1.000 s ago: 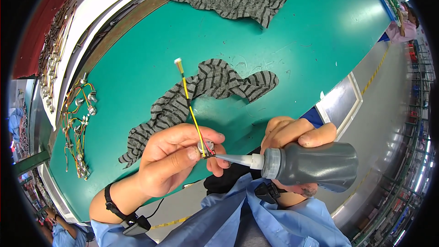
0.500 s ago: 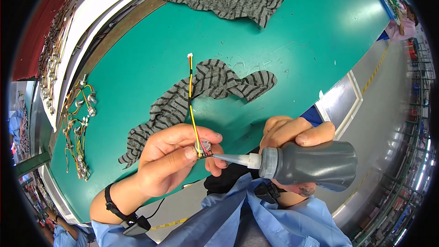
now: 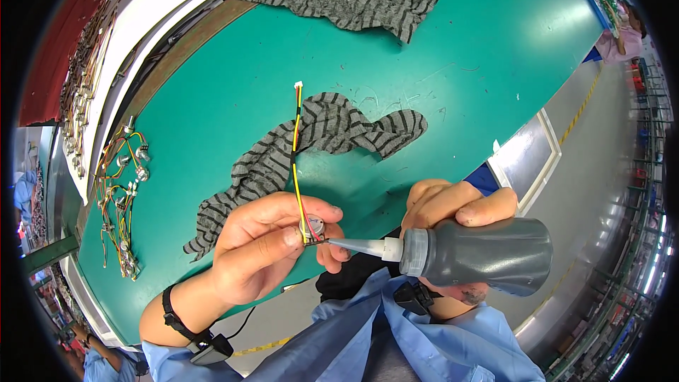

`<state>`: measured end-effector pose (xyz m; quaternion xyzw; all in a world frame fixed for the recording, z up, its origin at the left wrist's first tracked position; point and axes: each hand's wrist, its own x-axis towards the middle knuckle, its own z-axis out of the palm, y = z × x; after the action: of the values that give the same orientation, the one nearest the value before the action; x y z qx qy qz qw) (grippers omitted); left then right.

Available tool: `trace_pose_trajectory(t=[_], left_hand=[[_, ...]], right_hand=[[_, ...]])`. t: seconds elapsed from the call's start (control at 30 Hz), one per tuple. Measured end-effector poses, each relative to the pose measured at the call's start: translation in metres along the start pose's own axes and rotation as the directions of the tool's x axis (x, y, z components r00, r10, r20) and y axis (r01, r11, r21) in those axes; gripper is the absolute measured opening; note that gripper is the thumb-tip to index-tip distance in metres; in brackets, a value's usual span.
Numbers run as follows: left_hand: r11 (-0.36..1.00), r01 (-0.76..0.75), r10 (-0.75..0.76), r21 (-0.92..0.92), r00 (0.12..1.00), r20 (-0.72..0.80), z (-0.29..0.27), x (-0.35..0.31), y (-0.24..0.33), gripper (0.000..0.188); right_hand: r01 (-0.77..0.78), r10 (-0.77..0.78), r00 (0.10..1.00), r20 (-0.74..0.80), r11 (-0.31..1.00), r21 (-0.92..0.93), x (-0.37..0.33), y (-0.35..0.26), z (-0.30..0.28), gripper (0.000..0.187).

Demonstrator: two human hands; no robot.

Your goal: The person picks up a wire assembly and applies glue from a bottle to the connection point before setting it aside. They then reach for another assembly from a stack and repeat the gluing process.

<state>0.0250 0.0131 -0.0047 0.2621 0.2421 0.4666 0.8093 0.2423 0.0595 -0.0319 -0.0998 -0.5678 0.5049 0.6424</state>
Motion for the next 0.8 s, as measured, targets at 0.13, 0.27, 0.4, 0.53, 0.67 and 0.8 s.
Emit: trace_pose_trajectory(t=[0.13,0.27,0.4,0.53,0.67,0.8], left_hand=[[1.0,0.005,-0.005,-0.001,1.0,0.003,0.0,0.0002,0.0005,0.034],[1.0,0.009,-0.009,0.0,1.0,0.005,-0.0001,0.0001,0.0006,0.034],[1.0,0.013,-0.013,-0.004,1.0,-0.005,0.0007,-0.0003,0.0007,0.034],[1.0,0.018,-0.018,-0.011,1.0,-0.01,0.0006,0.0,0.0012,0.035],[1.0,0.018,-0.018,-0.012,1.0,-0.005,0.0001,0.0,0.0014,0.035],[1.0,0.014,-0.014,0.01,0.999,-0.042,0.0037,0.0007,0.0005,0.033]], right_hand=[[-0.005,0.005,1.0,-0.014,1.0,0.004,-0.001,-0.0002,0.0005,0.065],[-0.007,0.007,1.0,-0.005,1.0,0.006,-0.0011,-0.0003,-0.0009,0.065],[-0.008,0.008,1.0,-0.005,1.0,0.004,-0.0004,-0.0007,-0.0005,0.065],[-0.012,0.012,1.0,-0.005,1.0,-0.005,0.0,-0.001,-0.0008,0.064],[-0.022,0.022,1.0,0.006,1.0,0.007,0.0006,-0.002,-0.0018,0.064],[-0.03,0.03,0.999,0.014,0.999,0.016,-0.0016,-0.0013,-0.0031,0.063]])
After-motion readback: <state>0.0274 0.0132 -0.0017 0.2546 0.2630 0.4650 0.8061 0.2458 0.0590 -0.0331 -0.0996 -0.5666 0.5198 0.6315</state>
